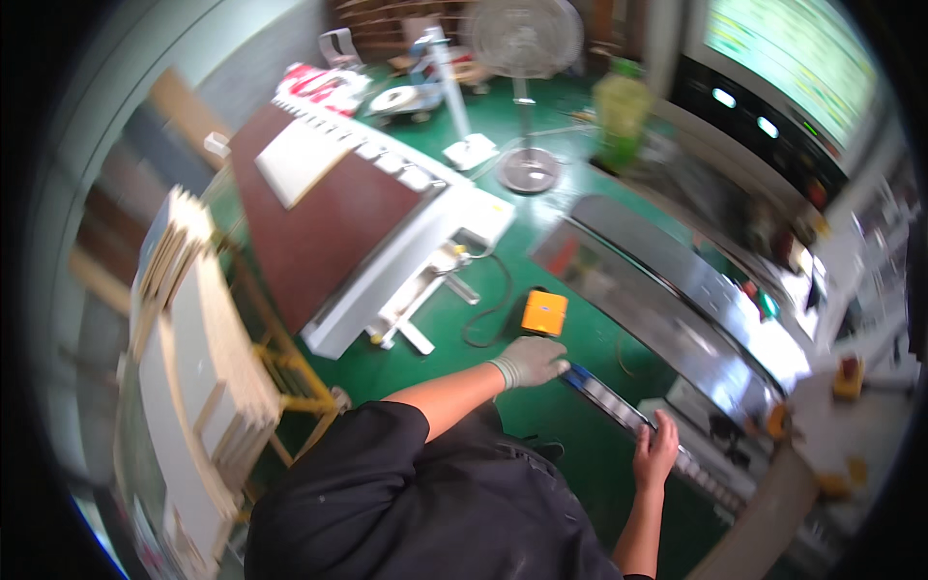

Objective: The person picks up rectangular boards one at a time and feeds them into an industrial edge-banding or processing machine.

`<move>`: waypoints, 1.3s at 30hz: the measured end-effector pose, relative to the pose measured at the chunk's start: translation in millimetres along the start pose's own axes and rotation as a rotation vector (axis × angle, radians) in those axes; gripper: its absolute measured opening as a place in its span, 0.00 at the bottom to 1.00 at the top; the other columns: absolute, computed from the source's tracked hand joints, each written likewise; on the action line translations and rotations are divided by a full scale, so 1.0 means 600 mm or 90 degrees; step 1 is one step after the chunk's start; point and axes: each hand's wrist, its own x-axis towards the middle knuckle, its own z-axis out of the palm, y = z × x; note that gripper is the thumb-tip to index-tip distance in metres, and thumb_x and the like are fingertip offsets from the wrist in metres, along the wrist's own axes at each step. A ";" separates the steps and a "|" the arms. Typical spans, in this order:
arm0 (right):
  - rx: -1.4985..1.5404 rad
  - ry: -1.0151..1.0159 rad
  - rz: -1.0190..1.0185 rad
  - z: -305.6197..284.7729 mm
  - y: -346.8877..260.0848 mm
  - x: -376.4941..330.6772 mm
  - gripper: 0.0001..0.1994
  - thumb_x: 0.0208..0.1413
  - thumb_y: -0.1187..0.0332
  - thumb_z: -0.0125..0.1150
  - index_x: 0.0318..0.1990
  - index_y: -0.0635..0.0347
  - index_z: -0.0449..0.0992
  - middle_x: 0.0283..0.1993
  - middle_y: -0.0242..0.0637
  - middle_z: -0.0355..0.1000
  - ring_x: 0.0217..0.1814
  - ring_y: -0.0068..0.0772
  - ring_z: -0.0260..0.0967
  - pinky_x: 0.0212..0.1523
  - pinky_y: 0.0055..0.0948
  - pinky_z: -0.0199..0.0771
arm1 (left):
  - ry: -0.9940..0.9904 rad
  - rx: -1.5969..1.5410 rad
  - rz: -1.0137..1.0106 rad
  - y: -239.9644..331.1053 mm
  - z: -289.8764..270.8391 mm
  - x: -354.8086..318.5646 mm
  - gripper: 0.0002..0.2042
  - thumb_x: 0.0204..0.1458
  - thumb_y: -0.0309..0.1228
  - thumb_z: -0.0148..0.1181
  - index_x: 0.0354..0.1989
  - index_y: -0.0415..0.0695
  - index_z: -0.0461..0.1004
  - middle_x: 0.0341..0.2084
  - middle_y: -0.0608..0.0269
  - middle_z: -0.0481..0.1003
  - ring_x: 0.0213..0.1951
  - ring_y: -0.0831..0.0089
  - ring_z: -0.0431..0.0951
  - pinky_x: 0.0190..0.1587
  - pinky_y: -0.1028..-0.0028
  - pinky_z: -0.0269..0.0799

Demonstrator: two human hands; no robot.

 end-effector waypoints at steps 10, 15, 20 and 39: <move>-0.271 0.057 0.007 0.186 -0.013 0.018 0.12 0.63 0.60 0.54 0.36 0.58 0.80 0.35 0.42 0.77 0.41 0.50 0.73 0.43 0.47 0.68 | 0.844 -0.458 -0.566 -0.692 -0.049 -0.452 0.17 0.63 0.39 0.48 0.43 0.39 0.78 0.34 0.54 0.81 0.40 0.64 0.80 0.49 0.66 0.75; -0.297 0.129 0.208 0.193 -0.041 0.049 0.22 0.68 0.49 0.50 0.41 0.59 0.80 0.36 0.45 0.80 0.41 0.53 0.76 0.42 0.47 0.73 | 0.862 -0.077 -0.627 -0.881 -0.183 -0.518 0.18 0.62 0.40 0.50 0.48 0.38 0.78 0.47 0.50 0.79 0.52 0.57 0.78 0.59 0.62 0.70; -0.288 0.100 0.158 0.301 -0.070 0.061 0.20 0.66 0.54 0.56 0.49 0.65 0.78 0.46 0.50 0.79 0.48 0.46 0.78 0.49 0.40 0.75 | 0.495 -0.040 -0.906 -1.019 -0.289 -0.521 0.38 0.57 0.56 0.54 0.73 0.50 0.57 0.76 0.54 0.49 0.76 0.50 0.43 0.76 0.49 0.36; -0.284 -0.482 0.442 0.360 -0.432 -0.055 0.23 0.63 0.52 0.59 0.57 0.61 0.77 0.58 0.52 0.75 0.62 0.54 0.70 0.62 0.43 0.69 | 0.434 0.116 -0.843 -1.435 -0.556 -0.440 0.46 0.59 0.65 0.47 0.77 0.48 0.43 0.77 0.51 0.46 0.77 0.51 0.42 0.76 0.51 0.33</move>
